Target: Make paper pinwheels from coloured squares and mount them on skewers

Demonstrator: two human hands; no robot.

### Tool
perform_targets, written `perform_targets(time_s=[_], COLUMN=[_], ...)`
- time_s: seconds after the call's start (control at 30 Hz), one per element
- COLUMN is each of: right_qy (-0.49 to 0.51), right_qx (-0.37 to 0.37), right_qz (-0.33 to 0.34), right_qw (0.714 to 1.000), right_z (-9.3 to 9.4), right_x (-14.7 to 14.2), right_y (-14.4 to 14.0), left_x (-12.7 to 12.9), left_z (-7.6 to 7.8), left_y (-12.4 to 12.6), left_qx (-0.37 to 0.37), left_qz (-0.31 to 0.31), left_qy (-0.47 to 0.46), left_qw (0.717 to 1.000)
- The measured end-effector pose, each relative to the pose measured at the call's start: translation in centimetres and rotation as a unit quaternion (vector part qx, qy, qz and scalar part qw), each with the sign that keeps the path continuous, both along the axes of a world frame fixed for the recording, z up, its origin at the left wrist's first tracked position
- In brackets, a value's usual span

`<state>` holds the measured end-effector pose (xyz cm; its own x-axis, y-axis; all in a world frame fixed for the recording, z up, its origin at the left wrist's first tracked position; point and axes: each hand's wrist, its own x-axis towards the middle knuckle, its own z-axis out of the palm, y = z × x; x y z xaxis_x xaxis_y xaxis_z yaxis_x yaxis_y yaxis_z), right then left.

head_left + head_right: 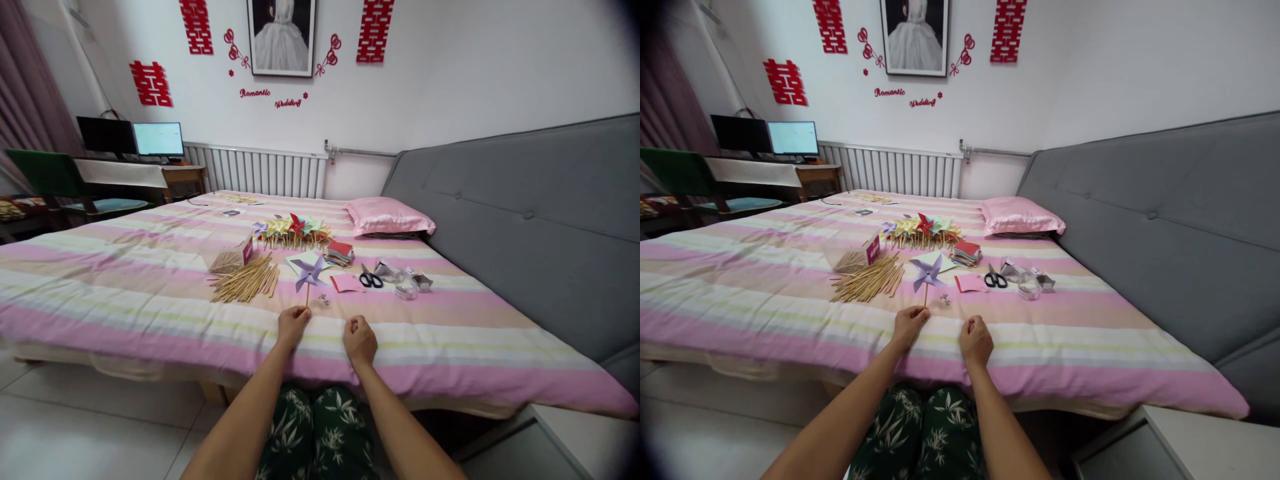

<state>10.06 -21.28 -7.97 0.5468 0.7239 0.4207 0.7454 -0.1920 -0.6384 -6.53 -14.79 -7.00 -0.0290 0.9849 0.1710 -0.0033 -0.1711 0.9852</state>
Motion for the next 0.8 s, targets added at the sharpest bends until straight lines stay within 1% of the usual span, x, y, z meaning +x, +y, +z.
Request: perform_targets(time_s=[0.2,0.53,0.8], right_qy=[-0.001,0.000,-0.001], right_qx=[-0.002,-0.003,-0.002], right_qz=[-0.001,-0.001,-0.001], right_qw=[1.000,1.000,1.000], right_z=[-0.03,-0.05,-0.21], right_x=[0.00,-0.05,-0.01], right_y=[0.07,0.04,0.15], left_x=[0.02,0.04,-0.03], left_z=[0.23,-0.28,-0.02], left_y=[-0.18,0.15,-0.02], left_qx=[-0.004,-0.004,0.000], left_qz=[-0.005,-0.006,-0.006], left_qy=[-0.003,-0.002,-0.001], left_qw=[1.000,1.000,1.000])
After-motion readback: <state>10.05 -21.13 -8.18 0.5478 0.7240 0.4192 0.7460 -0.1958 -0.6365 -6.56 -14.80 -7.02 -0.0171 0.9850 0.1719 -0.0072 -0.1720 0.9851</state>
